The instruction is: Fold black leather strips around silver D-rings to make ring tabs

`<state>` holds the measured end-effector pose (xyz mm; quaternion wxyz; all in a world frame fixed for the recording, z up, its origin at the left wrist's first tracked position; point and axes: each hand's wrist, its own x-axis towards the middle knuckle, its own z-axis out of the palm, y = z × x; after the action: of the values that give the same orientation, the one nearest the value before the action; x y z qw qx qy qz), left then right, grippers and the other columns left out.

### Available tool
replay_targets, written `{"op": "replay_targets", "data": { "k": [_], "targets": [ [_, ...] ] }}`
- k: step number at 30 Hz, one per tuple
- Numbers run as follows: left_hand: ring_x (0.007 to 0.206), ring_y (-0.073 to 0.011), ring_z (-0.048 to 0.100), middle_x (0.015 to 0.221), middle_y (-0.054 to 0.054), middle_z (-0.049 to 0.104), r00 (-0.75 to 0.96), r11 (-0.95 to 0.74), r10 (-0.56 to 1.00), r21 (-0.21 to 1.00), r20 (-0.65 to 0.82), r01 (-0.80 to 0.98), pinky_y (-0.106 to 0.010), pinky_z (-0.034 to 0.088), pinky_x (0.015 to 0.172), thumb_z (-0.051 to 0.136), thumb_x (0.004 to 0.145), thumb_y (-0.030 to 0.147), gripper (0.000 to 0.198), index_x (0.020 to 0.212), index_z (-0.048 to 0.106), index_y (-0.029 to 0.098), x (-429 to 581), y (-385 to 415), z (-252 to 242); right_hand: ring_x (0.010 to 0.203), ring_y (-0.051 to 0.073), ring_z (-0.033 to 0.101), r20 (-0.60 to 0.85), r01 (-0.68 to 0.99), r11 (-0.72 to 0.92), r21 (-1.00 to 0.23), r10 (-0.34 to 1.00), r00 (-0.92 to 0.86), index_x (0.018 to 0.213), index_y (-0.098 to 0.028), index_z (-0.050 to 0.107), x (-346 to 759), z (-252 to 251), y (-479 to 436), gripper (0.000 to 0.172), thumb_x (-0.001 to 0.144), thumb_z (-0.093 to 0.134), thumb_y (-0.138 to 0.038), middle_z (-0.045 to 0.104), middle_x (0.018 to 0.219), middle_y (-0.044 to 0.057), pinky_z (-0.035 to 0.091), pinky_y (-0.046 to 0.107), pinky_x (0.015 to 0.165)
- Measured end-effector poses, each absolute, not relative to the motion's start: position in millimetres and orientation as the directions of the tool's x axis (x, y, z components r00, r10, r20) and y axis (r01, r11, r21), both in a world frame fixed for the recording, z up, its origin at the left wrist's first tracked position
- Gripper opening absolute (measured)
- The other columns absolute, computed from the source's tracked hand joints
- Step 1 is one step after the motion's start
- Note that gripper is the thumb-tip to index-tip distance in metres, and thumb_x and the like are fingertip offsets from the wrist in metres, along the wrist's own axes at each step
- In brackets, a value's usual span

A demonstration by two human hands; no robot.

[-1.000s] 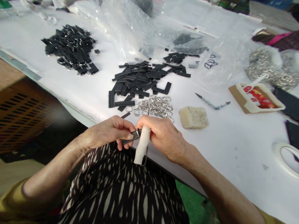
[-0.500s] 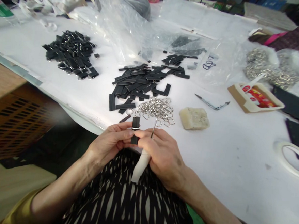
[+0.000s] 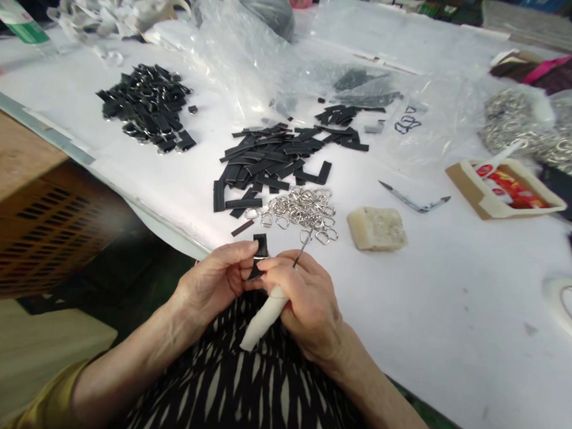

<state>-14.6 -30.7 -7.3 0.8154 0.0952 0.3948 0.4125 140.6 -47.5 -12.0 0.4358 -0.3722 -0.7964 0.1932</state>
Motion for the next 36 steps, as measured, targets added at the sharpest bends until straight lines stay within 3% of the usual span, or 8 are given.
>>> {"op": "replay_targets", "data": {
  "k": [3, 8, 14, 19, 24, 29, 36],
  "targets": [
    [0.051, -0.0155, 0.064, 0.057, -0.002, 0.065, 0.290, 0.610, 0.777, 0.553, -0.559, -0.567, -0.026, 0.055, 0.057, 0.070, 0.068, 0.015, 0.014, 0.064, 0.057, 0.013, -10, -33, -9, 0.080, 0.017, 0.063, 0.483, 0.362, 0.528, -0.768, 0.849, -0.212, 0.086, -0.024, 0.055, 137, -11, -52, 0.016, 0.085, 0.060, -0.009, 0.067, 0.090, 0.000, 0.052, 0.029, 0.068],
    [0.052, -0.0132, 0.064, 0.061, -0.002, 0.067, 0.192, 0.507, 0.857, 0.716, -0.478, -0.480, -0.022, 0.054, 0.058, 0.067, 0.075, 0.020, 0.010, 0.070, 0.063, 0.012, -4, -40, -8, 0.076, 0.011, 0.061, 0.348, 0.383, 0.326, -0.864, 0.938, -0.014, 0.084, -0.024, 0.056, 132, -8, -54, 0.016, 0.083, 0.065, -0.011, 0.065, 0.085, -0.005, 0.048, 0.020, 0.065],
    [0.065, -0.0140, 0.066, 0.070, -0.002, 0.070, 0.177, 0.367, 0.930, 0.834, -0.322, -0.412, -0.025, 0.055, 0.070, 0.059, 0.086, 0.030, 0.020, 0.076, 0.067, 0.014, -3, -49, -12, 0.062, 0.010, 0.053, 0.120, 0.344, 0.106, -0.933, 0.993, 0.019, 0.081, -0.023, 0.056, 132, 1, -51, 0.013, 0.082, 0.064, -0.012, 0.060, 0.075, -0.006, 0.044, 0.020, 0.055],
    [0.072, -0.0133, 0.066, 0.079, -0.003, 0.072, 0.198, 0.414, 0.910, 0.830, -0.365, -0.373, -0.020, 0.052, 0.071, 0.066, 0.081, 0.021, 0.011, 0.089, 0.069, 0.015, -2, -50, -6, 0.061, 0.012, 0.056, -0.020, 0.264, -0.020, -0.964, 1.000, 0.003, 0.080, -0.022, 0.054, 133, 2, -49, 0.011, 0.084, 0.062, -0.015, 0.058, 0.072, -0.005, 0.045, 0.024, 0.056],
    [0.073, -0.0140, 0.066, 0.078, -0.004, 0.072, 0.182, 0.424, 0.905, 0.845, -0.384, -0.326, -0.020, 0.051, 0.068, 0.061, 0.083, 0.023, 0.013, 0.085, 0.070, 0.014, -1, -49, -3, 0.061, 0.013, 0.056, -0.082, 0.225, -0.081, -0.971, 0.997, 0.005, 0.079, -0.023, 0.052, 131, 0, -50, 0.013, 0.083, 0.063, -0.016, 0.058, 0.074, -0.005, 0.046, 0.027, 0.057],
    [0.071, -0.0154, 0.066, 0.079, -0.004, 0.072, 0.150, 0.406, 0.913, 0.867, -0.378, -0.288, -0.024, 0.052, 0.070, 0.063, 0.081, 0.023, 0.014, 0.090, 0.071, 0.014, -5, -50, -6, 0.085, 0.017, 0.061, -0.017, 0.214, -0.020, -0.977, 1.000, 0.015, 0.079, -0.022, 0.048, 132, 2, -48, 0.016, 0.083, 0.063, -0.016, 0.063, 0.099, -0.002, 0.049, 0.028, 0.068],
    [0.072, -0.0162, 0.065, 0.076, -0.004, 0.071, 0.134, 0.424, 0.906, 0.862, -0.402, -0.279, -0.024, 0.051, 0.069, 0.063, 0.079, 0.022, 0.012, 0.083, 0.071, 0.014, -3, -48, -2, 0.079, 0.014, 0.058, 0.035, 0.263, 0.037, -0.964, 0.999, -0.013, 0.076, -0.021, 0.049, 129, 2, -44, 0.017, 0.082, 0.062, -0.012, 0.063, 0.091, -0.002, 0.047, 0.023, 0.063]
  ]
}}
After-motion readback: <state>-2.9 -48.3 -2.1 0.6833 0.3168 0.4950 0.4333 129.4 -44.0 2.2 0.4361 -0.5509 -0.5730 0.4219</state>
